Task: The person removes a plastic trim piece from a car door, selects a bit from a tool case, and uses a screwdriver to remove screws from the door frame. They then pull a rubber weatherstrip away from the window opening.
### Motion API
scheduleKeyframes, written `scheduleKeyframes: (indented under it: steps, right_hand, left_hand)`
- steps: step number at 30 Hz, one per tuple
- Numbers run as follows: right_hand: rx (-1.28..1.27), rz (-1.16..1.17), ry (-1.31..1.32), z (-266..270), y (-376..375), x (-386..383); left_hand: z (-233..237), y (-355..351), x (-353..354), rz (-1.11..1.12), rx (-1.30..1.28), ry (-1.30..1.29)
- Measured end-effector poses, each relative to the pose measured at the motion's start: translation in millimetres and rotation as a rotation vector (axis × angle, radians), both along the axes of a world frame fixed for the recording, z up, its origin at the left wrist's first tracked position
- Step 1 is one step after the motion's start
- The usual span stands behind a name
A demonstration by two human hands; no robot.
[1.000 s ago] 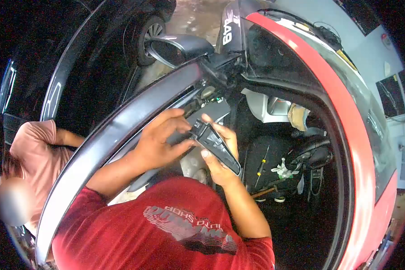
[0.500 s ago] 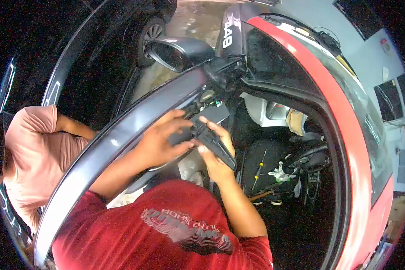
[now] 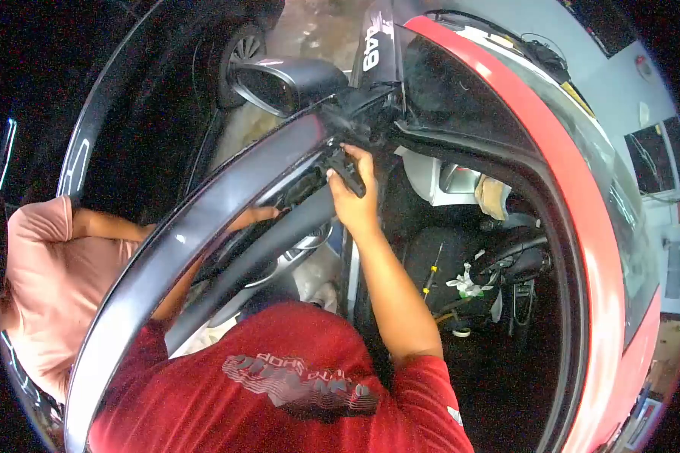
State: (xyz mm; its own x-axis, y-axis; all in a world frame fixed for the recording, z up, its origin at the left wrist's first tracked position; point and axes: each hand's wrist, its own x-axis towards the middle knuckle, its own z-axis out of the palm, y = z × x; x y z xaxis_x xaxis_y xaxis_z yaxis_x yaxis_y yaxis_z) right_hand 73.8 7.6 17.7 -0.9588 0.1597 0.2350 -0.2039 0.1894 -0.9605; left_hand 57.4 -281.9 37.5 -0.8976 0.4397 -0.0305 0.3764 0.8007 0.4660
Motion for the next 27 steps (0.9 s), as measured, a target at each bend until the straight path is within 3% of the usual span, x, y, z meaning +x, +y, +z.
scheduleKeyframes:
  steps: [5, 17, 27]
  right_hand:
    - [-0.001, -0.002, 0.050, -13, -1, -15]
    - [0.021, -0.051, 0.125, -6, -11, -23]
    - [0.277, -0.147, 0.109, 0, -20, -30]
  left_hand:
    - [22, 14, 7, 0.045, -0.088, -0.074]
    - [14, 12, 3, 0.006, -0.075, -0.008]
    - [16, 15, -1, 0.050, -0.119, 0.017]
